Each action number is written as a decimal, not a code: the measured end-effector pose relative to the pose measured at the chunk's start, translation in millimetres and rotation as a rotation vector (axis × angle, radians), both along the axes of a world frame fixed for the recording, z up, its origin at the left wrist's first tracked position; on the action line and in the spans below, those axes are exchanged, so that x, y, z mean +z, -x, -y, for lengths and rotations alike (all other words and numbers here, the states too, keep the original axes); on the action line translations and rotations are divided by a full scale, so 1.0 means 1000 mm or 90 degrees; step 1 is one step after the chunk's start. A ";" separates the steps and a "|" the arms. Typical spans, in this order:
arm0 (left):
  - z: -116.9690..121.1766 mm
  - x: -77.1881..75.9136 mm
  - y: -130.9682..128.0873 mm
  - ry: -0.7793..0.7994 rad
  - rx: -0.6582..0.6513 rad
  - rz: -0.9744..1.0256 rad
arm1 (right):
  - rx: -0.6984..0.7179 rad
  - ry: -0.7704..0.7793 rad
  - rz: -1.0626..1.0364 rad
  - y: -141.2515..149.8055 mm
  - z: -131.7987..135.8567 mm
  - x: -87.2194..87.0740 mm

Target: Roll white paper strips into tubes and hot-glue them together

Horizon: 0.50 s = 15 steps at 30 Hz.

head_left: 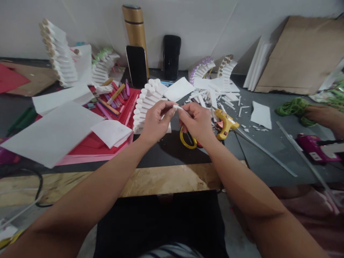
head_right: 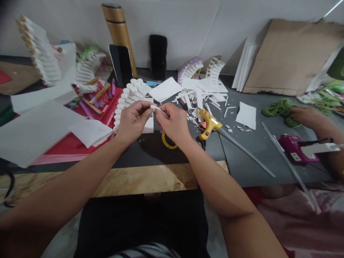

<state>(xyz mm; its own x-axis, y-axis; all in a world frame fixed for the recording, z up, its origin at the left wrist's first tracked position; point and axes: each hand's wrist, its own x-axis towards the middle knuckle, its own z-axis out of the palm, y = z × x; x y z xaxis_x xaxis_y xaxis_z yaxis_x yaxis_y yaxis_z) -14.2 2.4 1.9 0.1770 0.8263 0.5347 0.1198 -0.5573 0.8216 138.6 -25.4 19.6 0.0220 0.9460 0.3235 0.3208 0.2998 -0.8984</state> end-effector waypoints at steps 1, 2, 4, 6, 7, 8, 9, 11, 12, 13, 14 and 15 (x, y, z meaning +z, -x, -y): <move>-0.001 0.001 0.001 0.023 -0.021 0.009 | 0.009 0.026 -0.047 0.000 -0.001 0.001; -0.001 0.003 0.002 0.041 -0.038 0.014 | 0.016 0.048 -0.087 -0.001 -0.002 0.002; -0.003 0.004 0.003 0.059 -0.055 0.015 | 0.019 0.071 -0.129 -0.001 -0.002 0.004; -0.003 0.005 0.003 0.051 -0.051 0.010 | 0.004 0.067 -0.117 0.000 -0.001 0.003; -0.002 0.005 0.002 0.040 -0.042 0.004 | -0.012 0.050 -0.092 0.000 0.000 0.003; -0.001 0.004 0.002 0.025 -0.030 -0.005 | -0.033 0.023 -0.054 0.001 0.001 0.001; 0.000 0.004 0.002 0.005 -0.014 -0.017 | -0.053 -0.015 -0.007 0.002 0.002 0.000; 0.002 0.002 0.000 -0.049 0.027 -0.053 | -0.090 -0.103 0.102 0.004 0.005 -0.003; 0.003 0.001 0.000 -0.084 0.049 -0.073 | -0.104 -0.145 0.158 0.006 0.007 -0.005; 0.004 0.001 -0.001 -0.124 0.071 -0.092 | -0.114 -0.181 0.207 0.007 0.008 -0.006; 0.004 0.000 -0.001 -0.164 0.090 -0.110 | -0.120 -0.207 0.245 0.008 0.009 -0.006; 0.005 -0.001 -0.001 -0.202 0.108 -0.124 | -0.120 -0.222 0.265 0.008 0.011 -0.007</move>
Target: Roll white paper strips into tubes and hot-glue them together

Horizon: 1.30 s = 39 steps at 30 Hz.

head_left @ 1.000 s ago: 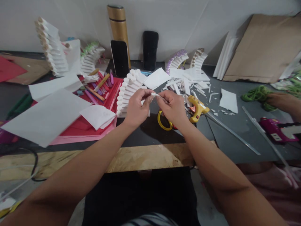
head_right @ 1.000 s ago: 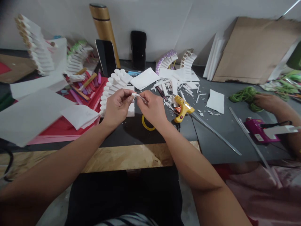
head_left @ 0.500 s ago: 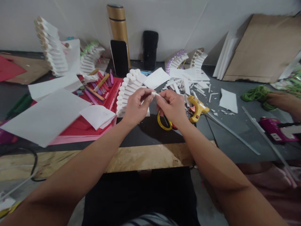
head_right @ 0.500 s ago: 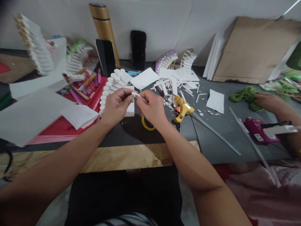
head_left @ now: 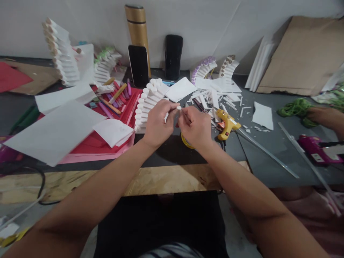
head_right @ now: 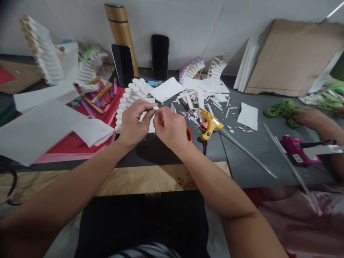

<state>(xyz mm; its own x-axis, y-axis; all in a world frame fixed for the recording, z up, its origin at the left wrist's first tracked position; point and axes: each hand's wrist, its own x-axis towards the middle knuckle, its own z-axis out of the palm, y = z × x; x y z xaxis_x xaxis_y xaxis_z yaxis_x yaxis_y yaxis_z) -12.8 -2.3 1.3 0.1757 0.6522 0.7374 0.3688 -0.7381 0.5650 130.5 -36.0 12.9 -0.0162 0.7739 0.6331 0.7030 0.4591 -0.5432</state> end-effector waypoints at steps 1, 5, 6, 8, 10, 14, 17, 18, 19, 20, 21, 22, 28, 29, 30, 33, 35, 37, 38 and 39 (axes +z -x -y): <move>0.000 -0.001 0.000 -0.034 0.013 -0.013 | 0.012 0.002 0.002 0.000 0.001 0.000; -0.001 -0.004 -0.001 -0.110 0.032 -0.046 | 0.109 0.098 -0.111 -0.002 0.001 0.002; -0.001 -0.005 -0.002 -0.118 0.028 -0.048 | 0.124 0.122 -0.140 -0.003 0.000 0.002; 0.000 -0.007 -0.002 -0.124 0.015 -0.045 | 0.137 0.149 -0.183 -0.006 -0.002 0.003; 0.001 -0.007 -0.002 -0.122 0.001 -0.033 | 0.146 0.158 -0.208 -0.008 -0.004 0.002; 0.000 -0.005 0.000 -0.078 -0.028 0.014 | 0.171 0.162 -0.208 -0.012 -0.007 0.001; -0.004 -0.003 0.003 -0.026 -0.053 0.037 | 0.201 0.170 -0.194 -0.016 -0.009 0.001; -0.005 -0.003 0.004 -0.010 -0.059 0.035 | 0.211 0.171 -0.189 -0.017 -0.009 0.001; -0.006 -0.003 0.005 0.003 -0.065 0.028 | 0.221 0.169 -0.186 -0.018 -0.010 0.002; -0.007 -0.003 0.005 0.010 -0.071 0.018 | 0.233 0.168 -0.185 -0.019 -0.010 0.002; -0.008 -0.003 0.006 0.010 -0.077 0.007 | 0.244 0.169 -0.188 -0.020 -0.011 0.002; -0.009 -0.003 0.006 0.005 -0.082 -0.004 | 0.254 0.172 -0.195 -0.020 -0.011 0.002; -0.007 0.001 0.006 -0.015 -0.076 -0.020 | 0.259 0.255 -0.311 -0.018 -0.014 0.001; -0.007 0.001 0.006 -0.019 -0.076 -0.020 | 0.264 0.264 -0.322 -0.018 -0.014 0.001; -0.007 0.001 0.005 -0.021 -0.074 -0.022 | 0.269 0.267 -0.329 -0.017 -0.014 0.002; -0.006 0.002 0.005 -0.021 -0.062 -0.020 | 0.275 0.268 -0.345 -0.015 -0.012 0.006; -0.005 0.002 0.004 -0.010 -0.054 -0.012 | 0.259 0.274 -0.353 -0.015 -0.011 0.009; -0.005 0.001 0.004 0.020 -0.055 0.006 | 0.248 0.284 -0.347 -0.016 -0.011 0.012; -0.005 0.000 0.003 0.052 -0.060 0.020 | 0.250 0.287 -0.338 -0.017 -0.011 0.012; -0.005 -0.001 0.003 0.093 -0.069 0.039 | 0.256 0.289 -0.328 -0.018 -0.012 0.012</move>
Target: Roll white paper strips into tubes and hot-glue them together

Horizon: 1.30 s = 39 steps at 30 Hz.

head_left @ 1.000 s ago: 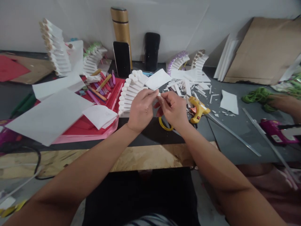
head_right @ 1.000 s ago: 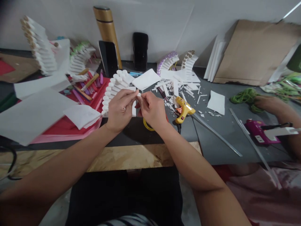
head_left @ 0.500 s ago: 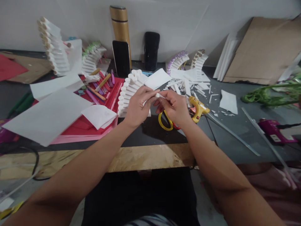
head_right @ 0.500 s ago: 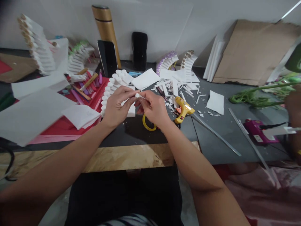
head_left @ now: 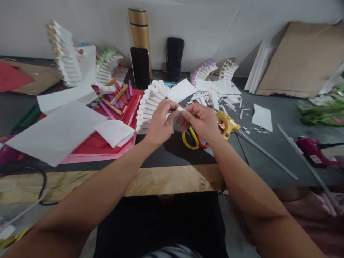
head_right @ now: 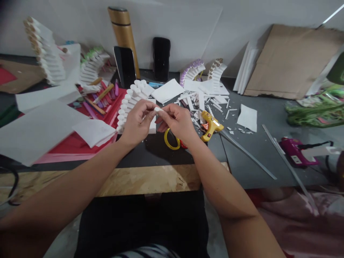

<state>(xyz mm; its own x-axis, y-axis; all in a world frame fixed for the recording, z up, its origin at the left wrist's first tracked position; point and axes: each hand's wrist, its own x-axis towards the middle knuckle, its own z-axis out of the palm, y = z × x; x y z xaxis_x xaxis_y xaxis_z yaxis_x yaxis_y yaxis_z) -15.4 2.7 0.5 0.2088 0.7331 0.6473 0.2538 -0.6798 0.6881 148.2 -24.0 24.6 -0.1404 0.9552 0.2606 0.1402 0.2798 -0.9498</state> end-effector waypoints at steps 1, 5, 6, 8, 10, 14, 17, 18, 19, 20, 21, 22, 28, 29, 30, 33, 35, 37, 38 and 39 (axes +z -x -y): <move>0.000 -0.001 -0.001 0.049 -0.012 0.021 | 0.010 -0.004 0.007 -0.001 -0.001 -0.001; -0.001 -0.004 -0.003 0.184 -0.055 0.103 | -0.009 -0.033 0.046 -0.002 -0.002 -0.006; -0.001 -0.005 -0.004 0.193 -0.053 0.113 | -0.031 -0.047 0.062 -0.002 -0.001 -0.008; 0.001 -0.005 -0.006 0.192 -0.032 0.121 | -0.071 -0.081 0.097 0.000 0.001 -0.010; 0.003 -0.004 -0.007 0.181 -0.009 0.120 | -0.089 -0.110 0.121 0.003 0.003 -0.010; 0.006 -0.006 -0.011 0.112 0.032 0.121 | -0.076 -0.112 0.128 0.008 0.009 -0.008; 0.008 -0.008 -0.013 0.047 0.071 0.116 | -0.079 -0.113 0.122 0.009 0.010 -0.008; 0.009 -0.008 -0.013 0.031 0.078 0.115 | -0.083 -0.116 0.122 0.009 0.010 -0.008; 0.010 -0.008 -0.014 0.020 0.081 0.116 | -0.087 -0.120 0.123 0.008 0.009 -0.009; 0.011 -0.007 -0.013 0.014 0.078 0.117 | -0.092 -0.123 0.125 0.006 0.009 -0.009; 0.012 -0.007 -0.013 0.012 0.072 0.120 | -0.094 -0.124 0.127 0.005 0.008 -0.010; 0.012 -0.006 -0.012 0.016 0.062 0.124 | -0.092 -0.123 0.129 0.002 0.007 -0.010; 0.001 -0.003 -0.005 0.134 -0.054 0.195 | 0.043 -0.073 0.110 -0.014 0.000 -0.002; -0.002 -0.003 -0.004 0.163 -0.075 0.201 | 0.058 -0.063 0.106 -0.016 -0.001 -0.001; -0.004 -0.004 -0.002 0.188 -0.096 0.204 | 0.066 -0.056 0.103 -0.017 -0.001 0.001; -0.010 -0.007 0.002 0.211 -0.156 0.195 | 0.073 -0.050 0.098 -0.018 -0.002 0.004; -0.011 -0.007 0.004 0.187 -0.174 0.175 | 0.076 -0.035 0.086 -0.017 -0.002 0.004; -0.010 -0.006 0.006 0.148 -0.168 0.146 | 0.081 -0.006 0.057 -0.015 -0.002 0.003; -0.009 -0.005 0.006 0.124 -0.157 0.129 | 0.083 0.008 0.038 -0.015 -0.003 0.003; -0.009 -0.004 0.006 0.102 -0.143 0.110 | 0.085 0.019 0.021 -0.014 -0.003 0.003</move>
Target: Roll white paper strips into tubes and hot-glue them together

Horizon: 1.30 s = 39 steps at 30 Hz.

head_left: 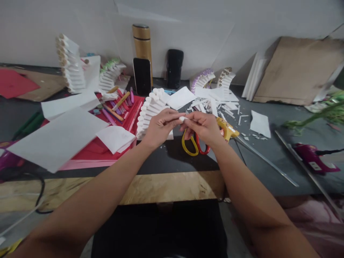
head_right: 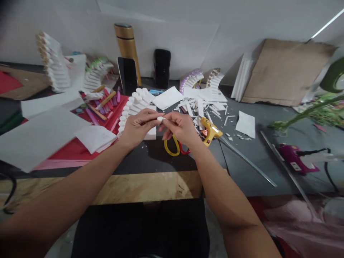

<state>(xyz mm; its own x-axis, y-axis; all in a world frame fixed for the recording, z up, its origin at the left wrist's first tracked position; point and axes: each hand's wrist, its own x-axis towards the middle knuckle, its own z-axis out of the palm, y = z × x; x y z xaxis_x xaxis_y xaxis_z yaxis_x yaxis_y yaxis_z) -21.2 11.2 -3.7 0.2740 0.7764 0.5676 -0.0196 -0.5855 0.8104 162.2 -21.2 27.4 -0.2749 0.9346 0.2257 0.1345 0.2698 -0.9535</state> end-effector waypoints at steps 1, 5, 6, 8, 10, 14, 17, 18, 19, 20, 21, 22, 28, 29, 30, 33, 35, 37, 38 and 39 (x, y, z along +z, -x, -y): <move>0.001 0.001 0.000 -0.022 0.017 -0.019 | 0.000 0.010 -0.013 0.001 0.000 0.000; 0.005 0.004 -0.003 -0.075 0.095 -0.083 | -0.031 0.033 -0.015 0.006 0.000 0.000; 0.006 0.003 -0.005 -0.071 0.109 -0.080 | -0.049 0.031 -0.006 0.007 0.001 0.000; 0.007 0.000 -0.008 -0.031 0.113 -0.048 | -0.084 0.006 0.020 0.009 0.001 -0.002; 0.007 -0.005 -0.011 0.041 0.095 -0.003 | -0.103 -0.042 0.055 0.010 0.002 -0.004; 0.007 -0.009 -0.014 0.106 0.086 0.039 | -0.119 -0.140 0.152 0.010 0.005 -0.008; 0.009 -0.006 -0.013 0.016 0.134 0.011 | -0.122 -0.157 0.175 0.011 0.007 -0.008; 0.010 -0.004 -0.013 -0.022 0.155 -0.001 | -0.118 -0.148 0.165 0.011 0.007 -0.008; 0.010 -0.003 -0.012 -0.054 0.173 -0.012 | -0.112 -0.136 0.150 0.012 0.008 -0.007; 0.011 -0.002 -0.012 -0.082 0.187 -0.020 | -0.106 -0.123 0.133 0.013 0.008 -0.007; 0.011 -0.001 -0.012 -0.106 0.196 -0.027 | -0.099 -0.111 0.116 0.013 0.008 -0.007; 0.012 -0.002 -0.012 -0.130 0.203 -0.031 | -0.093 -0.100 0.098 0.014 0.008 -0.007; 0.016 -0.008 -0.017 -0.199 0.217 -0.034 | -0.093 -0.083 0.059 0.015 0.006 -0.008; 0.016 -0.009 -0.017 -0.190 0.209 -0.036 | -0.096 -0.084 0.060 0.014 0.006 -0.008; 0.015 -0.009 -0.017 -0.175 0.197 -0.032 | -0.097 -0.083 0.062 0.013 0.005 -0.008; 0.010 -0.010 -0.014 -0.076 0.143 0.015 | -0.080 -0.078 0.076 0.008 0.004 -0.007; 0.005 -0.010 -0.011 0.008 0.097 0.044 | -0.061 -0.084 0.093 0.005 0.002 -0.007; 0.002 -0.008 -0.008 0.064 0.058 0.043 | -0.052 -0.088 0.105 0.003 0.001 -0.008; 0.000 -0.007 -0.007 0.074 0.045 0.034 | -0.050 -0.088 0.105 0.003 0.001 -0.008; 0.000 -0.006 -0.006 0.074 0.035 0.019 | -0.051 -0.086 0.102 0.002 0.001 -0.008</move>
<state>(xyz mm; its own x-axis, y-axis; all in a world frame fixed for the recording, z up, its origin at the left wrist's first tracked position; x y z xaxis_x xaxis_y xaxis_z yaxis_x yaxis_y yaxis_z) -15.7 11.6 -9.5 0.2128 0.8509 0.4803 -0.0150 -0.4887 0.8723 159.7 -22.4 19.3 -0.2442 0.9190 0.3095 0.3078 0.3761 -0.8740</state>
